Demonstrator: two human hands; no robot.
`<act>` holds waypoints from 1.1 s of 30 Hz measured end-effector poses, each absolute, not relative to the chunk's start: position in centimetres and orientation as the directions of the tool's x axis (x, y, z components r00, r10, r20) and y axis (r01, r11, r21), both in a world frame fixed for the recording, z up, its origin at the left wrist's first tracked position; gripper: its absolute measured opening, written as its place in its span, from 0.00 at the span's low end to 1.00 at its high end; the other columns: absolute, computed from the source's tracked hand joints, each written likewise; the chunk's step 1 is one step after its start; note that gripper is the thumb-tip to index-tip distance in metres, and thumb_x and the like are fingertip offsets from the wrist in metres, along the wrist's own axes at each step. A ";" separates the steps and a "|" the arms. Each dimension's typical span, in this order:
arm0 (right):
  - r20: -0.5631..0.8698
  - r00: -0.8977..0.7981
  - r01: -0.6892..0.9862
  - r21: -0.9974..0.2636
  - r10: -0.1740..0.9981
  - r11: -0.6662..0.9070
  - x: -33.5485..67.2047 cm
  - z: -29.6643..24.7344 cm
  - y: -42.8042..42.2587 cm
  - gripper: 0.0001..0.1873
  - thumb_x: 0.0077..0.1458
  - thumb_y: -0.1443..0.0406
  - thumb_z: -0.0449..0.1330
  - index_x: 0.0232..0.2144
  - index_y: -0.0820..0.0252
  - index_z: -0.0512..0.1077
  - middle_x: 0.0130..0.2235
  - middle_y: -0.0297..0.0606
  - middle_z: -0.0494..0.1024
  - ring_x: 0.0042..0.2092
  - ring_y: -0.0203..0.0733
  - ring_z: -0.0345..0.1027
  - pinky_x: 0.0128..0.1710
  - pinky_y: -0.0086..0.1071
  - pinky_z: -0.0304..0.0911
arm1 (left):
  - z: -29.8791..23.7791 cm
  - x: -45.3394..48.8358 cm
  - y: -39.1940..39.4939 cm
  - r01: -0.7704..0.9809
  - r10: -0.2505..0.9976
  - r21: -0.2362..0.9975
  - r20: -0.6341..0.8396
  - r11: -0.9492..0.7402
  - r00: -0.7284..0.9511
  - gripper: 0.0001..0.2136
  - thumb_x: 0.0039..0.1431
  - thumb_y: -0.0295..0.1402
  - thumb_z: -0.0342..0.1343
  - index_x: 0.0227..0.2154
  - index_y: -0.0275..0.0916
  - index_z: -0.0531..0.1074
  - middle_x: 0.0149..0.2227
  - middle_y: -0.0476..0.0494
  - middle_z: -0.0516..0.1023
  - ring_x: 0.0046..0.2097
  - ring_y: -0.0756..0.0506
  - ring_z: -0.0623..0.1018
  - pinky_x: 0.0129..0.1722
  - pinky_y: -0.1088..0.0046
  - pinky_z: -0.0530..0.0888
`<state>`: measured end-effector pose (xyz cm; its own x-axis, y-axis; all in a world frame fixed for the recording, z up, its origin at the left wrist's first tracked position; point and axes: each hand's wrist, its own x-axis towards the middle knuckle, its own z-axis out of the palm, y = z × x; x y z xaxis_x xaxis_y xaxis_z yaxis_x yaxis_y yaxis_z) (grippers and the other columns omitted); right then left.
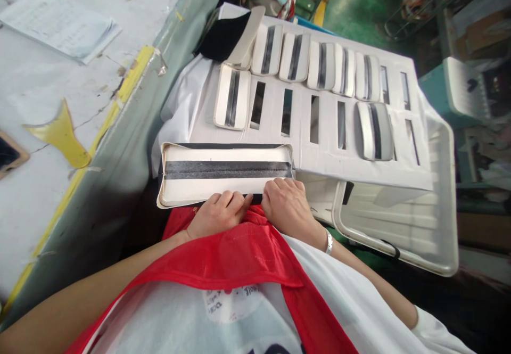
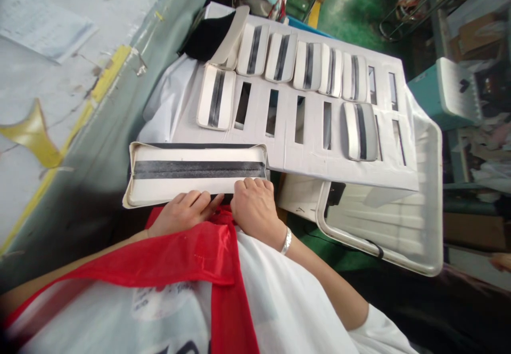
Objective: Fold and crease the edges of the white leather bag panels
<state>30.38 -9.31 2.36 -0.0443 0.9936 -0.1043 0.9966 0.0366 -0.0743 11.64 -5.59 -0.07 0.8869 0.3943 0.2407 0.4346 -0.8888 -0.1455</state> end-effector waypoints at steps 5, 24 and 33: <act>-0.093 -0.039 0.996 -0.083 0.995 0.031 30.5 2.3 -9.2 0.06 0.55 0.68 0.55 0.27 0.61 0.69 0.30 0.41 0.73 0.34 0.44 0.62 0.37 0.38 0.48 | -0.3 12.0 -5.3 0.446 0.427 -0.056 0.200 -0.894 0.882 0.12 0.63 0.26 0.47 0.48 0.38 0.67 0.32 0.44 0.71 0.32 0.48 0.68 0.27 0.68 0.59; 0.201 0.155 0.892 -0.449 0.967 -0.049 34.2 -0.6 -13.6 0.06 0.58 0.64 0.56 0.34 0.57 0.73 0.50 0.41 0.71 0.56 0.44 0.60 0.61 0.48 0.45 | -0.6 14.3 -5.8 0.333 0.262 -0.191 0.322 -0.923 0.910 0.10 0.60 0.22 0.49 0.43 0.29 0.71 0.38 0.39 0.75 0.37 0.46 0.74 0.33 0.69 0.67; 0.160 0.095 0.899 -0.439 0.983 -0.015 34.1 0.1 -11.9 0.08 0.57 0.68 0.54 0.27 0.59 0.71 0.47 0.40 0.74 0.57 0.44 0.58 0.62 0.46 0.43 | -0.3 14.9 -6.1 0.352 0.299 -0.190 0.257 -0.917 0.919 0.11 0.61 0.23 0.48 0.44 0.31 0.70 0.36 0.41 0.73 0.35 0.47 0.71 0.30 0.68 0.65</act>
<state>34.08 -11.86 0.05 0.0945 0.9826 0.1602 0.8986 -0.0149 -0.4386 14.94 -6.12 -0.29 0.9188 0.2994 0.2574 0.3519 -0.9165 -0.1902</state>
